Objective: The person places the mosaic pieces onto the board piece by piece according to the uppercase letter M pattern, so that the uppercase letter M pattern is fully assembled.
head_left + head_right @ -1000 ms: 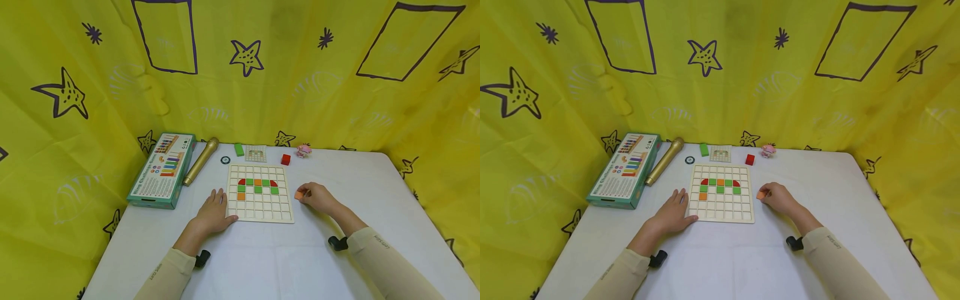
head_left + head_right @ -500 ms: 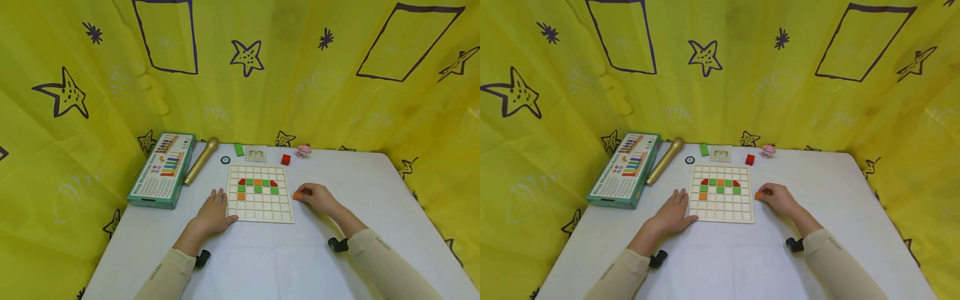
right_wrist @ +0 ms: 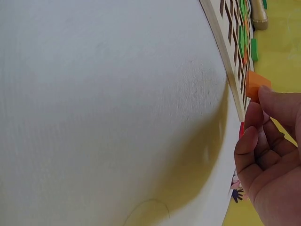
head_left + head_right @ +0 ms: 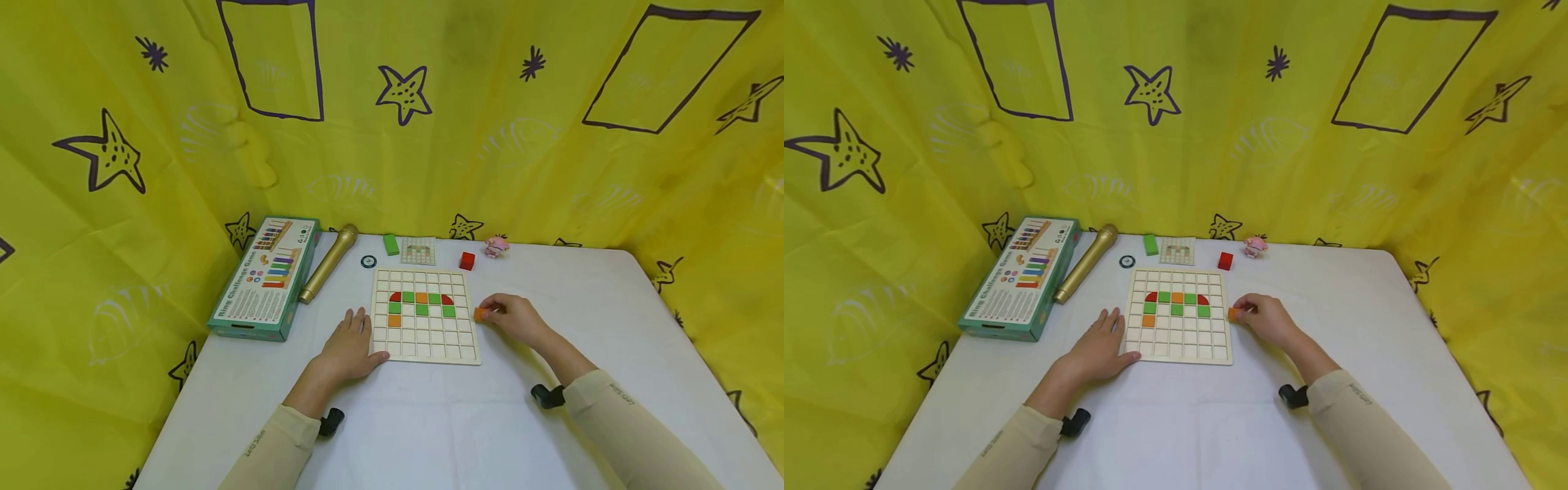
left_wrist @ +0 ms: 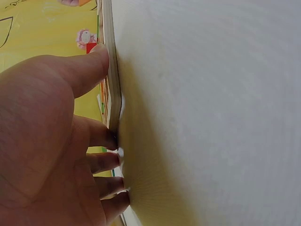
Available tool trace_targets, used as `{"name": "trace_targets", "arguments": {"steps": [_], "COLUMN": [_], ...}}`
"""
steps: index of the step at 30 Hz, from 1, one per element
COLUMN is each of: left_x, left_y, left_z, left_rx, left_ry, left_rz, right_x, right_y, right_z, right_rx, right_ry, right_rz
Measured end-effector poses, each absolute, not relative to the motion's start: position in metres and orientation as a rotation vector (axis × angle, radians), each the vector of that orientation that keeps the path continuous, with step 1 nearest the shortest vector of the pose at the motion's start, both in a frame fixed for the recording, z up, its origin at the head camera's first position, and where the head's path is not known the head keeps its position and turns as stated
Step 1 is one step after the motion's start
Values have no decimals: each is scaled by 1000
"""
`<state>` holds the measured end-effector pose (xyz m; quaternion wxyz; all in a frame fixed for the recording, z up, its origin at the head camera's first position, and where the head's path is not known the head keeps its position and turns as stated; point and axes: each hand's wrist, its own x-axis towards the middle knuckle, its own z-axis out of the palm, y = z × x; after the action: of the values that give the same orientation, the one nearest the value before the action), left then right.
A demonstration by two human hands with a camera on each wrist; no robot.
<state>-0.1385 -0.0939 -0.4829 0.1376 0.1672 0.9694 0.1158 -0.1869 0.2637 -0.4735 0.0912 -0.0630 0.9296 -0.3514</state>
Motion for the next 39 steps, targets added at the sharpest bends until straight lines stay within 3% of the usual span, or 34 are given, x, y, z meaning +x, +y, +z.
{"name": "trace_targets", "arguments": {"steps": [39], "left_x": [-140], "left_y": [-93], "left_z": [-486], "left_rx": [474], "left_ry": [2799], "left_rz": [315], "right_x": [-193], "right_y": [218], "right_z": [-479], "right_rx": [-245], "right_ry": [2622], "right_rz": [-1091]}}
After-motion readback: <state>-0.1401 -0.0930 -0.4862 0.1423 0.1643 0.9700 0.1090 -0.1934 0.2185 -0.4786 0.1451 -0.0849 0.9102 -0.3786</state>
